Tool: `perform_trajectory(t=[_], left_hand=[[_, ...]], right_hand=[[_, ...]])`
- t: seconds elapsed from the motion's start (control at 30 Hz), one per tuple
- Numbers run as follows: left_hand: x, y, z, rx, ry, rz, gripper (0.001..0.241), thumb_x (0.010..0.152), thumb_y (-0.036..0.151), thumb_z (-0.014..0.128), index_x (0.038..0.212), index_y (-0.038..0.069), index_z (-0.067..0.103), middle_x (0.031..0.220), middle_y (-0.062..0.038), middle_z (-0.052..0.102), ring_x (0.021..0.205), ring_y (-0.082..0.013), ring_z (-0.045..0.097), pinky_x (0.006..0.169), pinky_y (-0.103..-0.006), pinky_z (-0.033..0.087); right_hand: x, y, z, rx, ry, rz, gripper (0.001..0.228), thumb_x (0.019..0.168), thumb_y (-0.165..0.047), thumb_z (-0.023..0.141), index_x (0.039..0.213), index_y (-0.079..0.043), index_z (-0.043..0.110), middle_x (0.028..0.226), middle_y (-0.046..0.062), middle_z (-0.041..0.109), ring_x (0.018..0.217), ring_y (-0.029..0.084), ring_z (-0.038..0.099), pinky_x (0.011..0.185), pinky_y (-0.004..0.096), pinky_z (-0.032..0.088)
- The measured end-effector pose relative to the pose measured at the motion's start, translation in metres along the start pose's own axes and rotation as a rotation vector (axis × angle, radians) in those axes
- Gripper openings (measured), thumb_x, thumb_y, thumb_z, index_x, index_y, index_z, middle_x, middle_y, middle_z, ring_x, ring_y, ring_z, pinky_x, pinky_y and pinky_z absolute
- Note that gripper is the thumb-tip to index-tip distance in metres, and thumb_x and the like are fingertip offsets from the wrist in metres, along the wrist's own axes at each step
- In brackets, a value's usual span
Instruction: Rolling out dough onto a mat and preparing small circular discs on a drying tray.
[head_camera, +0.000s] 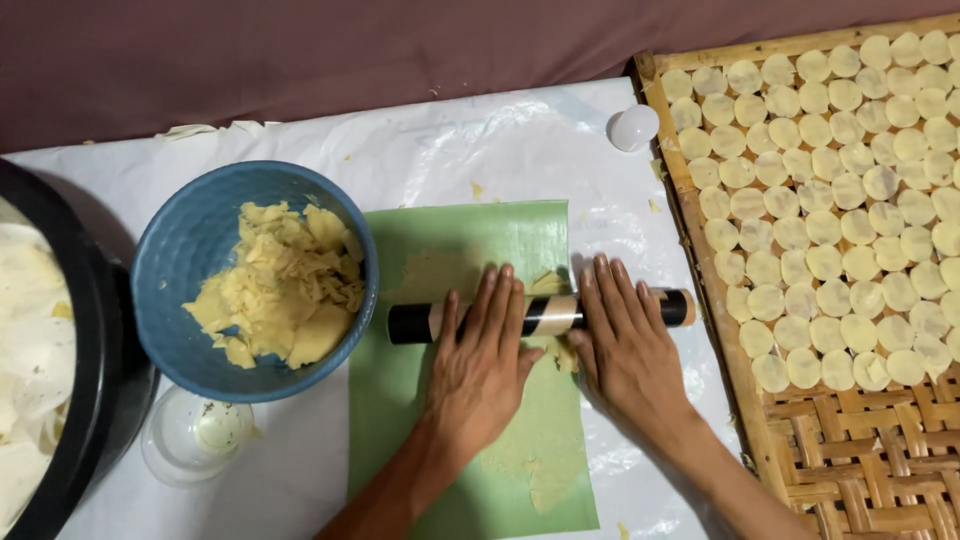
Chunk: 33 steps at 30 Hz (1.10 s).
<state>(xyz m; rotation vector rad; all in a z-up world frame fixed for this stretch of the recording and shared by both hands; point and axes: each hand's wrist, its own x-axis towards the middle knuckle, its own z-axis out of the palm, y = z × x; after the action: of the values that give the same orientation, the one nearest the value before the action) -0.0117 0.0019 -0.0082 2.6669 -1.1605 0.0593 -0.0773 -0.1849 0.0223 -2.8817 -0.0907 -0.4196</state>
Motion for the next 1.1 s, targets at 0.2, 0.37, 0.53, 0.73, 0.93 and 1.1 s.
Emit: perform_trajectory(t=[0.2,0.37,0.53,0.73,0.93,1.1], left_hand=[[0.079,-0.03,-0.015,-0.121,0.118,-0.042,0.07,0.107,0.042,0.041,0.15,-0.013,0.038,0.162,-0.029,0.035,0.154,-0.0436,0.025,0.121,-0.0698,0.012],[0.132,-0.056,-0.008,-0.094,0.135,-0.114,0.075,0.108,0.048,0.037,0.155,-0.01,0.032,0.165,-0.033,0.021,0.154,-0.0489,0.013,0.117,-0.0768,0.01],[0.141,-0.058,-0.016,-0.067,0.204,-0.133,0.073,0.109,0.046,0.04,0.155,-0.01,0.033,0.164,-0.034,0.023,0.154,-0.0495,0.016,0.116,-0.077,0.013],[0.127,-0.055,-0.029,-0.111,0.669,0.046,0.028,0.104,0.022,0.057,0.109,-0.003,0.071,0.101,-0.016,0.071,0.087,-0.0259,0.064,0.078,-0.042,0.052],[0.076,-0.052,-0.021,0.045,0.331,0.129,0.058,0.085,0.019,0.078,0.138,0.002,0.061,0.109,-0.01,0.065,0.095,-0.0241,0.059,0.089,-0.0388,0.045],[0.052,-0.035,-0.028,0.029,0.254,0.196,0.052,0.099,0.029,0.066,0.146,0.011,0.05,0.104,-0.014,0.062,0.095,-0.034,0.065,0.084,-0.0512,0.049]], right_hand=[[0.076,0.042,0.019,-0.007,-0.166,0.032,0.065,0.11,-0.042,0.023,0.155,0.002,0.037,0.161,0.027,0.035,0.152,0.04,0.029,0.123,0.048,0.025],[0.13,0.064,0.024,0.098,-0.176,0.093,0.066,0.11,-0.04,0.023,0.159,0.005,0.025,0.165,0.032,0.013,0.153,0.046,0.008,0.125,0.052,0.017],[0.14,0.062,0.021,0.13,-0.009,0.098,0.063,0.112,-0.032,0.026,0.154,0.016,0.029,0.16,0.04,0.022,0.152,0.049,0.016,0.125,0.052,0.021],[0.158,0.062,0.027,0.056,0.258,0.067,0.048,0.112,-0.023,0.042,0.137,0.015,0.057,0.151,0.034,0.044,0.143,0.046,0.04,0.113,0.049,0.043],[0.144,0.058,0.03,0.191,0.422,-0.006,0.032,0.108,-0.011,0.047,0.109,0.013,0.069,0.135,0.03,0.061,0.13,0.043,0.057,0.104,0.047,0.052],[0.077,0.044,0.009,0.152,0.27,-0.074,0.028,0.107,-0.022,0.051,0.116,-0.003,0.07,0.139,0.017,0.061,0.137,0.037,0.055,0.113,0.047,0.046]])
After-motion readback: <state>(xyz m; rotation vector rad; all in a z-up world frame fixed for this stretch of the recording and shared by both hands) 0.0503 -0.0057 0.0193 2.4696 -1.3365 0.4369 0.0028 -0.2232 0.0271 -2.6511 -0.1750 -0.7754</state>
